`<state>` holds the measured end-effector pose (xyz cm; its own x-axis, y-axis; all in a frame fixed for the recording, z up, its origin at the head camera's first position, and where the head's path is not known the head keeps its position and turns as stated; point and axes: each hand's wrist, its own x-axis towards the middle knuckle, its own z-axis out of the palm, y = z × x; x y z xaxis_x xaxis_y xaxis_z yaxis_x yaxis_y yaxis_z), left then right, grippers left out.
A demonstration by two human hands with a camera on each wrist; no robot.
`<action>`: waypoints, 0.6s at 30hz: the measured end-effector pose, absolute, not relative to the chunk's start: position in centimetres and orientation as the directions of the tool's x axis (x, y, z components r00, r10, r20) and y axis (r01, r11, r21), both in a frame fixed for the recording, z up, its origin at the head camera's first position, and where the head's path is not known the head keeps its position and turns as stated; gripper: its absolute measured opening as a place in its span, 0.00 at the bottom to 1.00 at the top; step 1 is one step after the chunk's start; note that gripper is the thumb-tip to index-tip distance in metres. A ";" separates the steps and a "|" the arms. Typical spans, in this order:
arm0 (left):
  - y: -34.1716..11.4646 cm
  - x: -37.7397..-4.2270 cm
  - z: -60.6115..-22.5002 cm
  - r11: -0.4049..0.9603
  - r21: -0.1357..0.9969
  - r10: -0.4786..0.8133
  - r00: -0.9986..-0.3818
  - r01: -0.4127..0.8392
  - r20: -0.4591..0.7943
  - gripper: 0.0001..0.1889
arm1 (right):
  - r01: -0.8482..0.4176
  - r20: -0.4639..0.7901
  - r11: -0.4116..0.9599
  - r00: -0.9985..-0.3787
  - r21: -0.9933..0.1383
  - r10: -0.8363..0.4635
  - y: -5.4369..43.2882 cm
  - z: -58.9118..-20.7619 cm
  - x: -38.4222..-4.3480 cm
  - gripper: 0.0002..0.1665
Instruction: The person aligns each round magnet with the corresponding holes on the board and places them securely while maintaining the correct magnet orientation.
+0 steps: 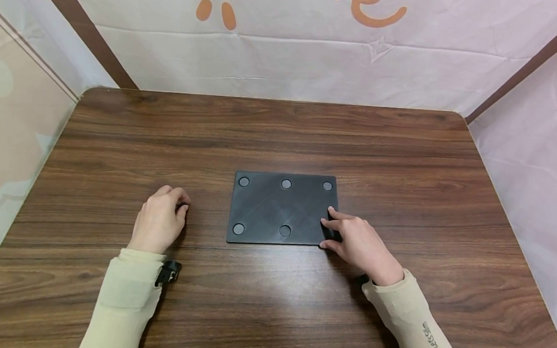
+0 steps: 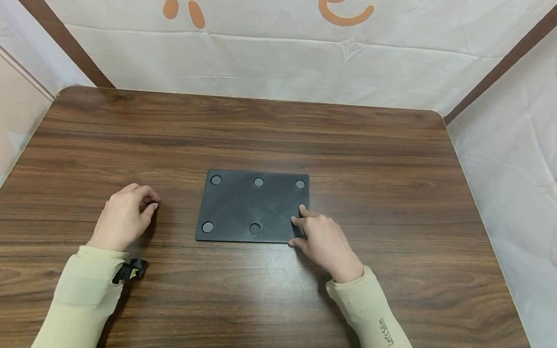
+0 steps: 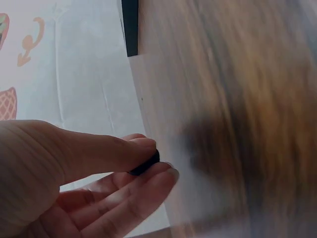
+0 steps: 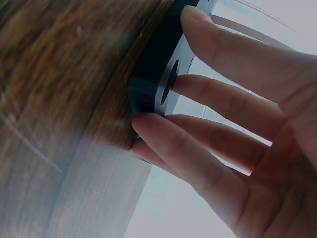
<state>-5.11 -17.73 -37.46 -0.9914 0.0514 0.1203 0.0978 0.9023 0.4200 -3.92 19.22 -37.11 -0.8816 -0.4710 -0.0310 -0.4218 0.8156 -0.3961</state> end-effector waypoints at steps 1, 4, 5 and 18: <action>-17.6 -5.1 -37.5 0.899 0.424 0.054 -0.990 0.104 0.128 0.03 | -0.421 -0.032 0.816 -0.882 -0.396 -0.471 19.2 -37.1 -3.9 0.28; -17.2 -5.0 -37.6 0.892 0.435 0.064 -0.988 0.121 0.144 0.03 | -0.418 -0.037 0.818 -0.882 -0.395 -0.469 19.2 -37.1 -3.9 0.28; -17.1 -5.0 -37.7 0.890 0.439 0.067 -0.987 0.126 0.146 0.03 | -0.418 -0.038 0.818 -0.882 -0.396 -0.469 19.2 -37.1 -3.9 0.28; -16.1 -4.9 -37.7 0.866 0.467 0.104 -0.977 0.181 0.185 0.02 | -0.418 -0.036 0.820 -0.883 -0.391 -0.467 19.2 -37.1 -3.9 0.28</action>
